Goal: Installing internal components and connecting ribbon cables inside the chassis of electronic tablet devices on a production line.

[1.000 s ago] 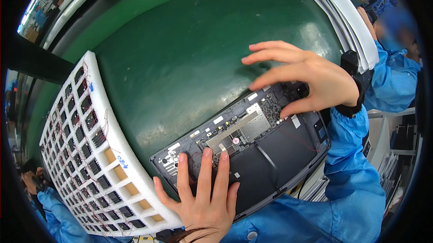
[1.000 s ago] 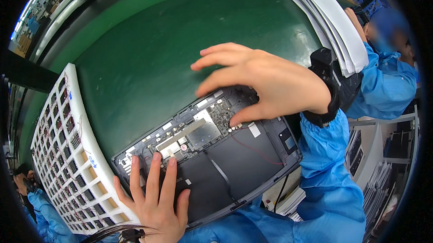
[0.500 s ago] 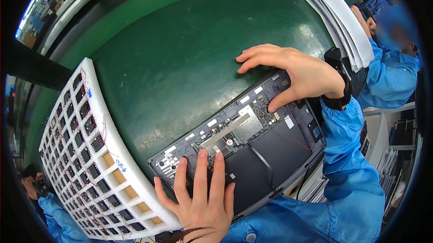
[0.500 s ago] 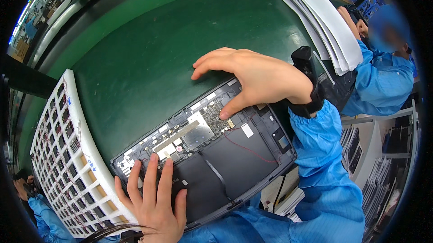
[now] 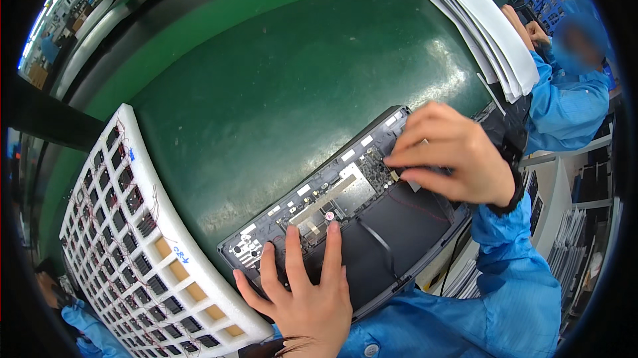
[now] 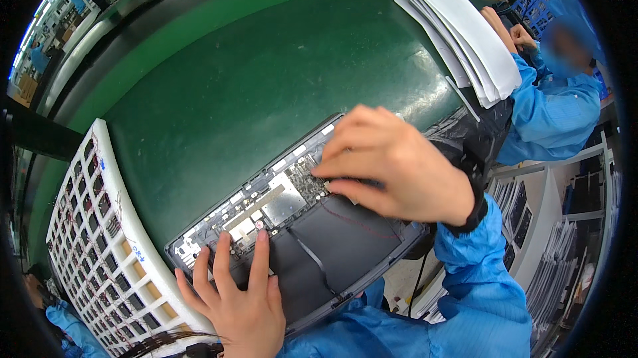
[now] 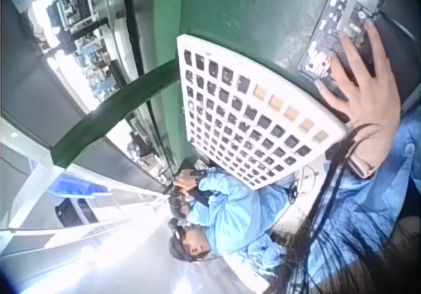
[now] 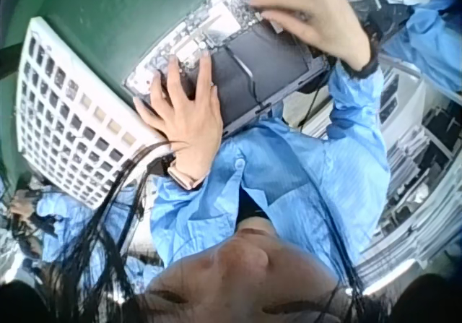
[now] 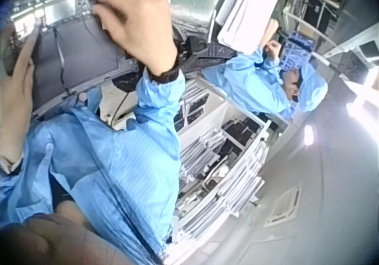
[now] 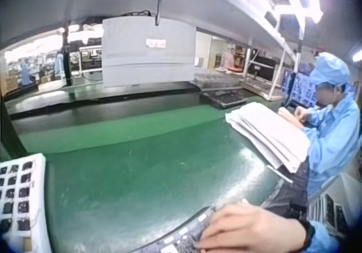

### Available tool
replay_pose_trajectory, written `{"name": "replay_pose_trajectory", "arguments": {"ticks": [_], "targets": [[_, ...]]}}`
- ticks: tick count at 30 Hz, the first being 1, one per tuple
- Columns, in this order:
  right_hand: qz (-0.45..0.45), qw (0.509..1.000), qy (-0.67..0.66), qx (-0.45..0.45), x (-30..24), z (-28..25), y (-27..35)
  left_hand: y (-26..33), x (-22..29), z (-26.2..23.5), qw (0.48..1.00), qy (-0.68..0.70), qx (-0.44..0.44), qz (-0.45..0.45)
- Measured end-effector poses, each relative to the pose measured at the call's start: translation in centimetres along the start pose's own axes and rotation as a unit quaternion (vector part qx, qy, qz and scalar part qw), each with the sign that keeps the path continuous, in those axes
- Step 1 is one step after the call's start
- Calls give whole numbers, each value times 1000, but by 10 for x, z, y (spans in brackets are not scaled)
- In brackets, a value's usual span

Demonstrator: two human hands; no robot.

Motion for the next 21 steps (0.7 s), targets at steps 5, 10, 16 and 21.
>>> {"name": "replay_pose_trajectory", "arguments": {"ticks": [5, 10, 16, 21], "targets": [[-2, 985, 169, 35, -16, 21, 28, -4, 3, -2, 1000, -14, 9, -3], [3, 953, 295, 64, -32, 31, 34, -4, 3, 5, 999, -22, 29, 17], [53, 975, 213, 15, -28, 27, 27, -7, 4, -3, 999, 18, 19, 46], [12, 982, 191, -2, -31, 39, 28, -4, 4, -3, 997, 23, 59, 50]]}}
Point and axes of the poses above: each hand's wrist, its own y-axis away from the middle knuckle, its own z-axis out of the palm, x = y × z, the point moved 3 cm from there along -y, towards the middle knuckle, and after that the axes turned 13 degrees about z, right-handed, at the moved point
